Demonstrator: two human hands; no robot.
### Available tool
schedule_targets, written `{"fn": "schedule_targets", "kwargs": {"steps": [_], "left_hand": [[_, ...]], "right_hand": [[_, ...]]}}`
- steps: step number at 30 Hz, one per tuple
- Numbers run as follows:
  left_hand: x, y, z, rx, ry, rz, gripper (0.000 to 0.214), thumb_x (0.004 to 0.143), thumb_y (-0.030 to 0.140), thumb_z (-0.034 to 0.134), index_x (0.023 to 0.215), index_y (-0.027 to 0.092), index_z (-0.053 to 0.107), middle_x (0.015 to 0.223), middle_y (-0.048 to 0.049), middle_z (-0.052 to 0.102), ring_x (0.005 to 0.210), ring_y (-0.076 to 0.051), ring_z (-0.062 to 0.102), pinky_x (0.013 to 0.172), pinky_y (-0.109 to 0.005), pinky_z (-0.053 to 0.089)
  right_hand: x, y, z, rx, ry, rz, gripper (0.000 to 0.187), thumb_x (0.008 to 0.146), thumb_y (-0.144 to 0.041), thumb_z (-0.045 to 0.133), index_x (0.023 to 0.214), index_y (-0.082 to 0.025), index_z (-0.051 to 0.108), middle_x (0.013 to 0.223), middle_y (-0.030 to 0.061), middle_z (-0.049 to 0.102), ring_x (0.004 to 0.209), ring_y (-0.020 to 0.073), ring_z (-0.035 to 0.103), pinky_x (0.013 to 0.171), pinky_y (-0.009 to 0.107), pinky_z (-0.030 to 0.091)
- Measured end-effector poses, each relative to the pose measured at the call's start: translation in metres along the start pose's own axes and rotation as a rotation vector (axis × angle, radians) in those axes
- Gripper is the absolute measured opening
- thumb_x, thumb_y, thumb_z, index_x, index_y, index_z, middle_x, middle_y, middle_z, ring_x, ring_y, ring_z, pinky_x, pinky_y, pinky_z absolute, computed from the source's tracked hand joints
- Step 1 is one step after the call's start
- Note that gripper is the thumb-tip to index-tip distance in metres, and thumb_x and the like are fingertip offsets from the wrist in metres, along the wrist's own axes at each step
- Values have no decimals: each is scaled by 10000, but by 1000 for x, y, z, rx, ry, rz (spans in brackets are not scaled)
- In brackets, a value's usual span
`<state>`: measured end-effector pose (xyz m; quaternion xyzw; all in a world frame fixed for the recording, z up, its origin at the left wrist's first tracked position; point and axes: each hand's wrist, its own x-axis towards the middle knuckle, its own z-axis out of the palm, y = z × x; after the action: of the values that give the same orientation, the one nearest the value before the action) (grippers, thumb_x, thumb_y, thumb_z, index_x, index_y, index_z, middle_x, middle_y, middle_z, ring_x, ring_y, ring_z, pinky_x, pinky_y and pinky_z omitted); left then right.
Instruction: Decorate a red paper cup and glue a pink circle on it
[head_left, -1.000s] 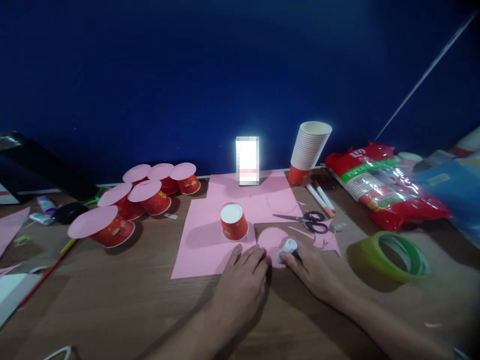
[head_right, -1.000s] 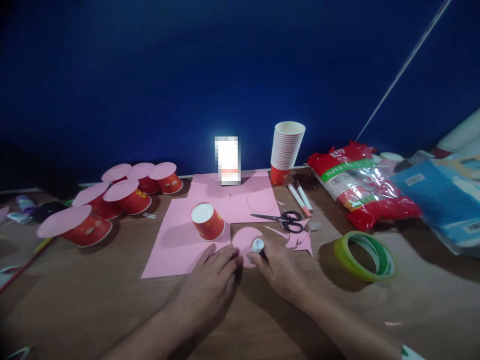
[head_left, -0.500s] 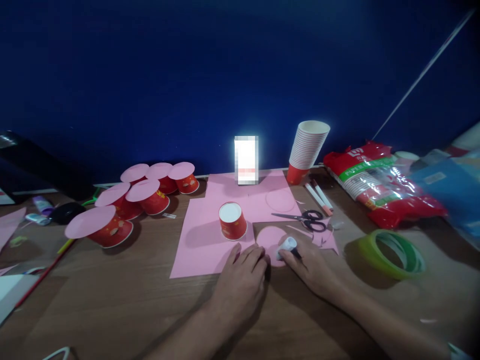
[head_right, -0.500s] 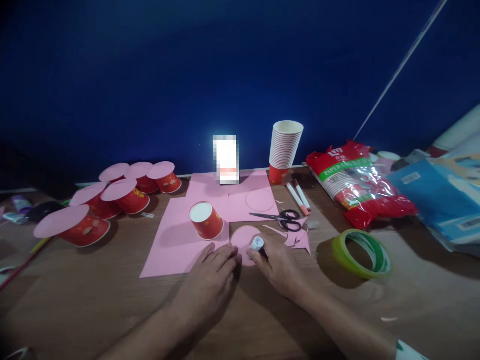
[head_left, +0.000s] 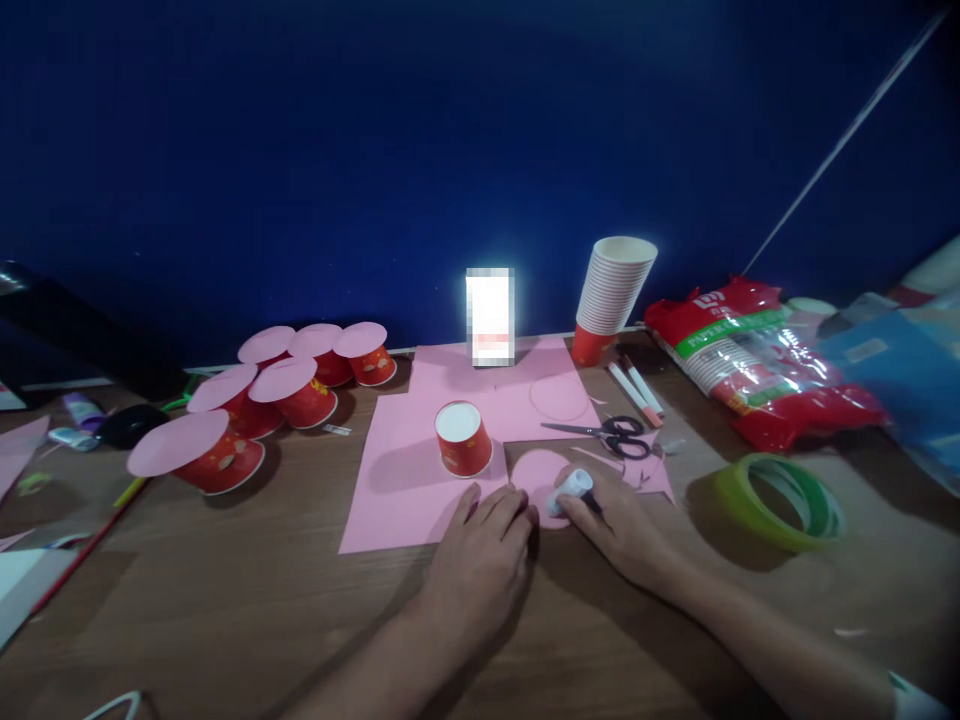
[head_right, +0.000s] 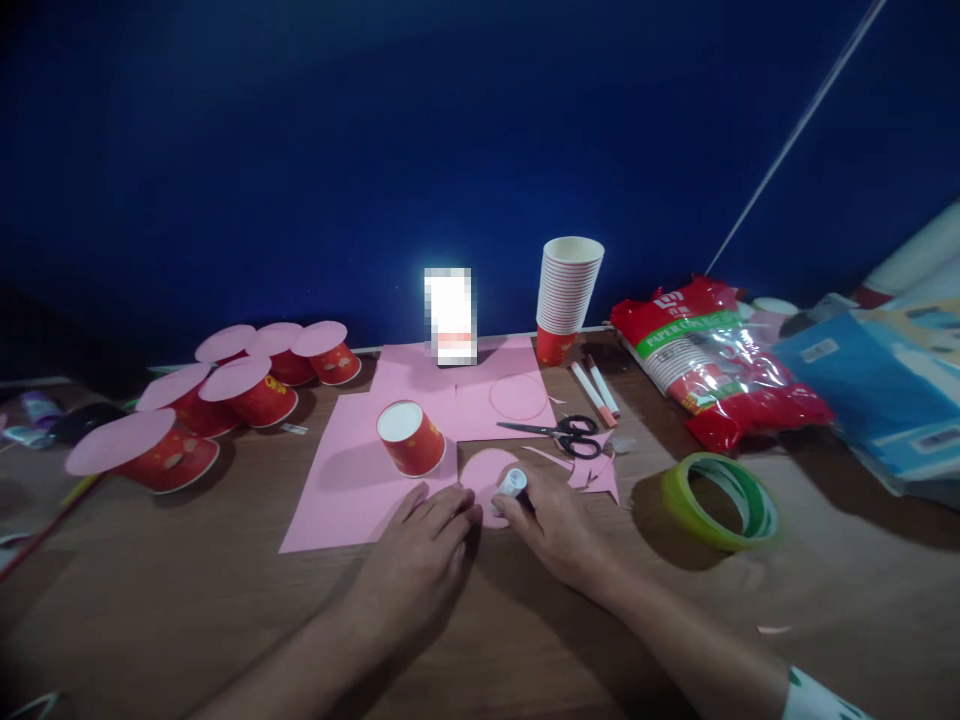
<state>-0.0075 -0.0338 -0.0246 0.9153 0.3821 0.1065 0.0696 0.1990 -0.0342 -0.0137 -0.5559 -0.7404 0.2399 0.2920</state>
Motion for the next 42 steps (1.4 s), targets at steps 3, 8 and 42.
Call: {"fn": "schedule_targets", "kwargs": {"steps": [3,8,42], "left_hand": [[0,0,0,-2,-7,9,315,956,206,360,1222,184,528,1304,-78,563,1227,-228,483,1099,-491,271],[0,1,-1,6,6,6,323,954,202,369,1245,180,508,1308,-74,557,1251,-213,459,1101,-482,269],[0,0,0,-6,53,3,321,924,163,404,1221,210,518,1287,-65,577,1189,-217,514,1078,-503,303]], "right_hand": [[1,1,1,20,-4,-21,142,938,-288,443,905,-197,547,882,46,633,816,193,573,754,302,437],[-1,3,5,-35,-56,16,166,927,-324,456,882,-190,544,851,57,646,783,204,583,738,316,442],[9,22,-39,-35,575,214,210,864,-352,538,991,-190,583,866,60,670,729,193,632,640,284,488]]}}
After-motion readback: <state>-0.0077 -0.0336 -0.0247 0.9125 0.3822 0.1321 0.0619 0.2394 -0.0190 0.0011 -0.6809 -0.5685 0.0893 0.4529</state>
